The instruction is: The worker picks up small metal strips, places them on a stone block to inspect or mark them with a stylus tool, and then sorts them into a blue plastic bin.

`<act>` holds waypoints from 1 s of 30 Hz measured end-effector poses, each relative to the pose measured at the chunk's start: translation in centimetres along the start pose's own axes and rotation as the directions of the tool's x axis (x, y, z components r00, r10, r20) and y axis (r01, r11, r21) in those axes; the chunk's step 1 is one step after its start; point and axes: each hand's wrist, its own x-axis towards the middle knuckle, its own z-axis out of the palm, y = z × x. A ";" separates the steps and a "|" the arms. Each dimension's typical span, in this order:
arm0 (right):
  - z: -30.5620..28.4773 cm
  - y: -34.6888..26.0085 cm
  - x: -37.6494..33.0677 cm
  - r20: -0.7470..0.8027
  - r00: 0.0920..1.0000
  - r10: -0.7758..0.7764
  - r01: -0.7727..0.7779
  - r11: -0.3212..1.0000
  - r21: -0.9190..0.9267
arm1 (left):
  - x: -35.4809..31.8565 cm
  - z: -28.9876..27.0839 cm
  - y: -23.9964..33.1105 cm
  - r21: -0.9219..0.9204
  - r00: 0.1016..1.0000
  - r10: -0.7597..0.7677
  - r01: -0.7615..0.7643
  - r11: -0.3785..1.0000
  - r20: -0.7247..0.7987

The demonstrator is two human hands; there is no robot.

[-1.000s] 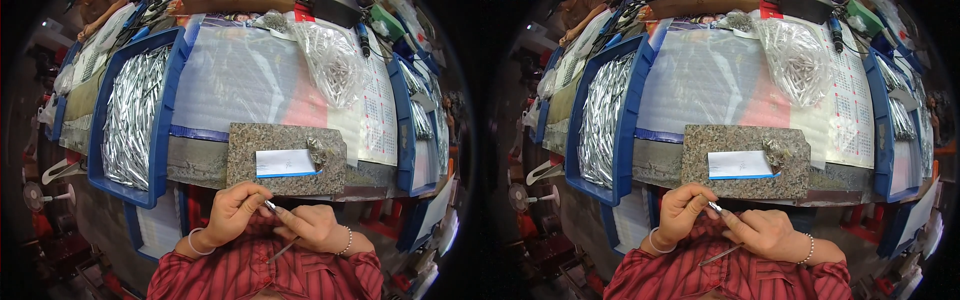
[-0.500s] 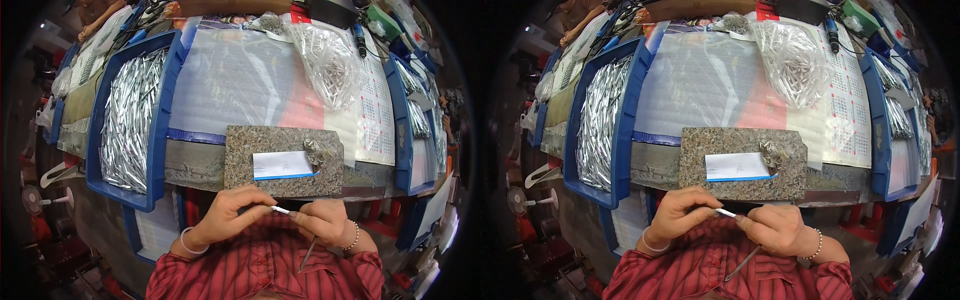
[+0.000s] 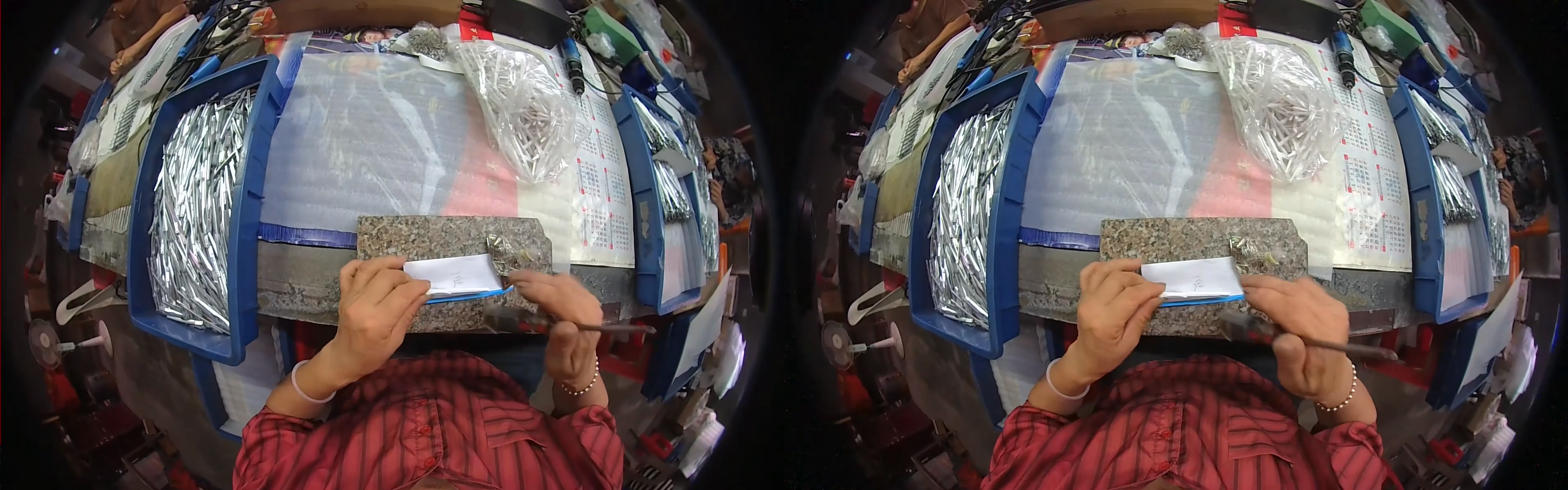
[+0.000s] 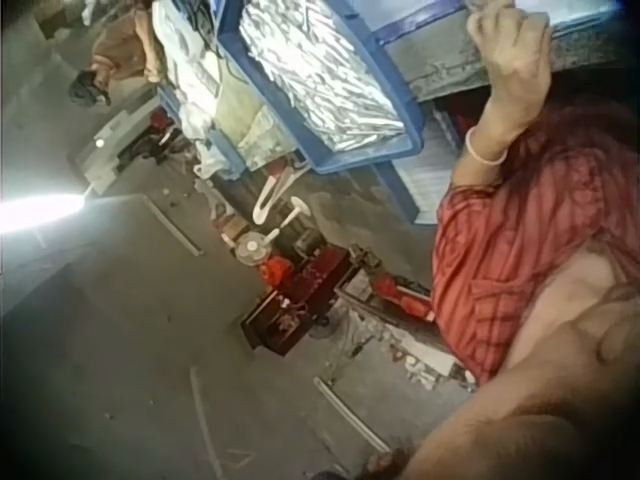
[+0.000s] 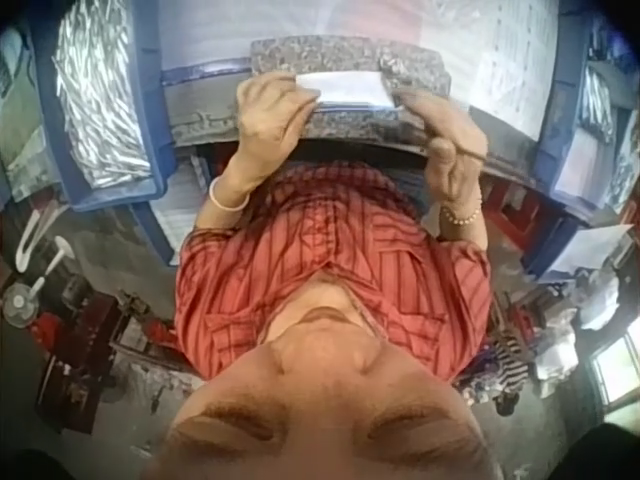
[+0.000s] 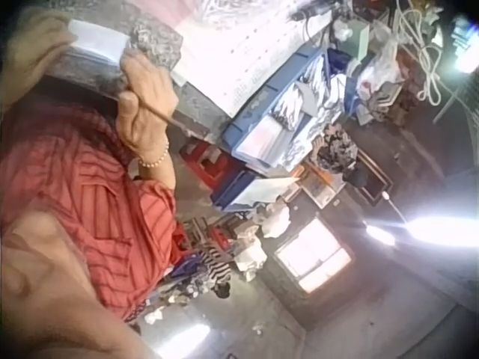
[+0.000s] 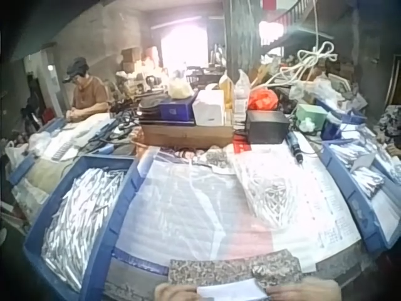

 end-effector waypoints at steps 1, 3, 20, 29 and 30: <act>0.6 0.0 0.0 0.022 0.996 0.083 -0.085 0.989 0.121 | 0.0 0.0 0.0 0.055 1.000 0.024 -0.024 0.998 0.012; 0.4 -0.9 0.4 0.053 0.988 0.147 -0.153 0.977 0.146 | -0.3 0.1 -0.2 0.104 0.999 0.045 -0.047 0.993 0.025; 3.1 0.0 2.7 0.185 0.983 0.011 0.005 0.996 -0.089 | -0.9 0.0 -0.7 0.116 0.986 0.095 -0.112 0.987 0.140; 1.0 -1.4 1.6 -0.106 0.981 0.162 -0.137 0.967 0.214 | -1.1 0.1 -0.8 0.111 0.987 0.094 -0.109 0.988 0.133; 0.5 -2.3 1.7 -0.145 0.980 0.134 -0.111 0.981 0.160 | -1.0 0.0 -0.7 0.112 0.986 0.099 -0.115 0.987 0.137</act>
